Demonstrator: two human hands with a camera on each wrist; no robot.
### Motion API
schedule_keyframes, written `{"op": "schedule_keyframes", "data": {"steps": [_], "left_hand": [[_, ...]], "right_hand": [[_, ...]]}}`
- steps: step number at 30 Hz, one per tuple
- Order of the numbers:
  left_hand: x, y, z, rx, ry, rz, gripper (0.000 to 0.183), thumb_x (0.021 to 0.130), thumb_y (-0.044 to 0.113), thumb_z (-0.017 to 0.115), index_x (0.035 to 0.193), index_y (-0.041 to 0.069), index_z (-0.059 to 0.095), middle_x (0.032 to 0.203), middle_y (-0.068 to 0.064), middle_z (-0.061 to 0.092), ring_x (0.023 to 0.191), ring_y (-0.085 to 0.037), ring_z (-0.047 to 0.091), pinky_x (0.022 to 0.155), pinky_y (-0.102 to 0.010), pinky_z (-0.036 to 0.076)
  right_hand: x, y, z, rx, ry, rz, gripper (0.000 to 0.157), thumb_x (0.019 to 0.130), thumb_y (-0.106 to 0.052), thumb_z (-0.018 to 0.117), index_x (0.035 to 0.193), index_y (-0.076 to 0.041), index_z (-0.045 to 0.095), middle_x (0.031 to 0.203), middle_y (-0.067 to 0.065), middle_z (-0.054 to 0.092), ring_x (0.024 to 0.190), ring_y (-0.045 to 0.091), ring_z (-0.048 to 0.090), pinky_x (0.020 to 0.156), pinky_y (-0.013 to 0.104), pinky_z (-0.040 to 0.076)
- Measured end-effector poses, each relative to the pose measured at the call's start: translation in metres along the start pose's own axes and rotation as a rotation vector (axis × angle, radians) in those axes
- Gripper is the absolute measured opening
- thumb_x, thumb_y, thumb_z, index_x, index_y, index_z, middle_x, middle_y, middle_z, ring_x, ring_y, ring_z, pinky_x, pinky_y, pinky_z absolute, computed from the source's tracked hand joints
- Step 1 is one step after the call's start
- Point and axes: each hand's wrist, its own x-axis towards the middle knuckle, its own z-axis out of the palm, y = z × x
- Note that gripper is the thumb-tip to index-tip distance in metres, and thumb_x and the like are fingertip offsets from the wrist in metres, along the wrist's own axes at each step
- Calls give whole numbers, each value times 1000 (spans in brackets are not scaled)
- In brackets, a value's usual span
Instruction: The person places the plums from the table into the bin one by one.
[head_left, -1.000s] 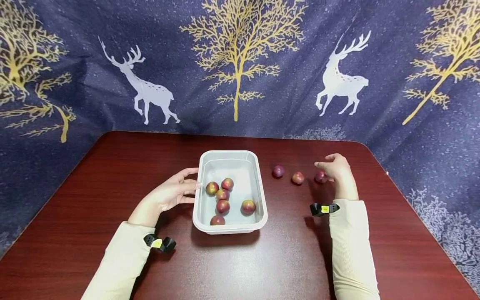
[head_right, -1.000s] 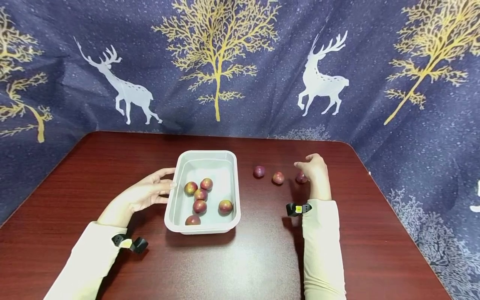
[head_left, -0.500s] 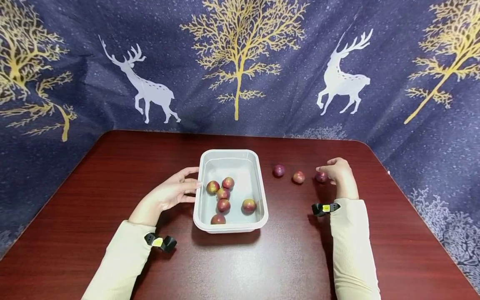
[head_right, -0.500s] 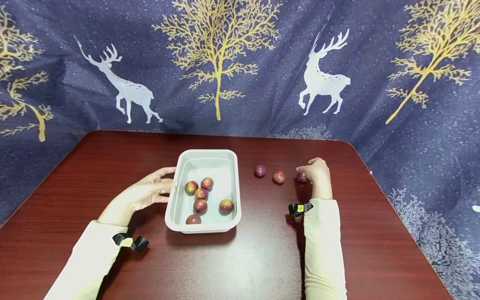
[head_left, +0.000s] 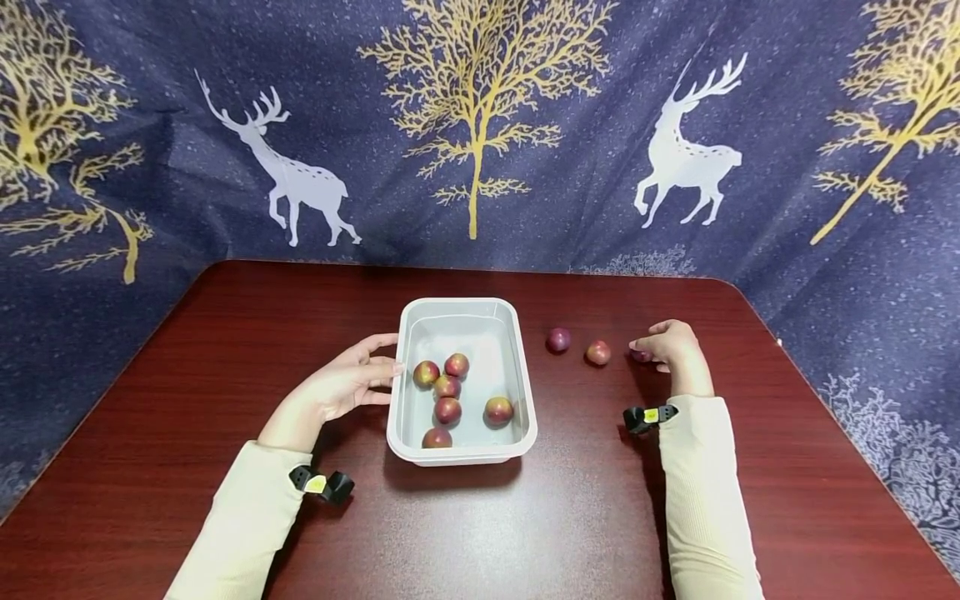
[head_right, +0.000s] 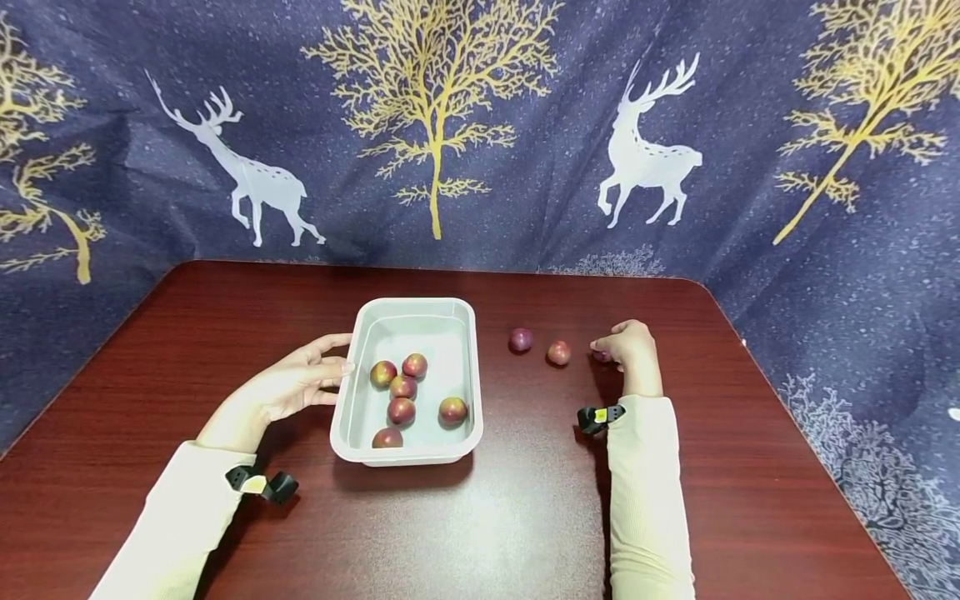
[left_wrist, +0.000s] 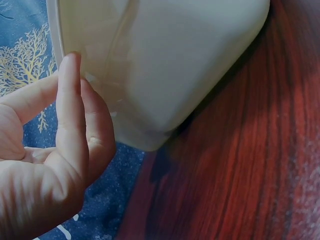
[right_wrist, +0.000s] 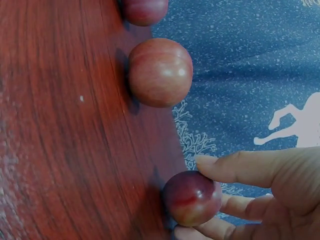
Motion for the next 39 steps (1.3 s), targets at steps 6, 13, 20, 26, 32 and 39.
{"op": "schedule_keyframes", "data": {"steps": [6, 13, 20, 26, 32, 39], "left_hand": [[-1, 1, 1, -2, 3, 0, 65, 94, 4, 53, 147, 0, 15, 105, -8, 61, 92, -16, 66, 76, -31, 57], [0, 0, 0, 2, -3, 4, 65, 94, 4, 53, 147, 0, 15, 104, -7, 63, 92, -17, 66, 76, -32, 57], [0, -1, 0, 4, -10, 8, 65, 94, 5, 54, 147, 0, 15, 103, -5, 64, 93, -17, 66, 77, -32, 57], [0, -2, -1, 3, -3, 7, 65, 94, 4, 53, 147, 1, 15, 103, -4, 65, 92, -16, 66, 77, -32, 57], [0, -3, -1, 4, -6, 10, 65, 94, 5, 54, 147, 1, 16, 101, -2, 67, 93, -16, 66, 77, -32, 57], [2, -3, -2, 9, 1, 6, 65, 94, 5, 53, 147, 2, 16, 103, -4, 65, 93, -17, 66, 77, -33, 57]], "right_hand": [[1, 0, 3, 50, -24, -29, 65, 88, -15, 63, 136, 14, 32, 67, -7, 58, 63, 3, 57, 77, 36, 55], [4, 2, 4, 207, -81, -42, 68, 90, -14, 62, 141, 11, 26, 69, -16, 58, 64, 1, 60, 71, 27, 56], [5, 2, 4, 431, -157, -30, 70, 92, -12, 59, 146, 7, 19, 69, -18, 62, 64, 0, 62, 67, 22, 56], [5, 0, 3, 576, -199, -36, 64, 93, -11, 59, 144, 6, 23, 74, -16, 65, 69, 6, 63, 70, 24, 56], [3, -2, 1, 651, -235, -63, 40, 94, -11, 59, 129, -3, 40, 78, -13, 67, 71, 8, 65, 69, 24, 56], [-2, -8, -2, 726, -243, -86, 21, 94, -12, 59, 111, -13, 46, 80, -12, 66, 73, 9, 66, 69, 24, 56]]}}
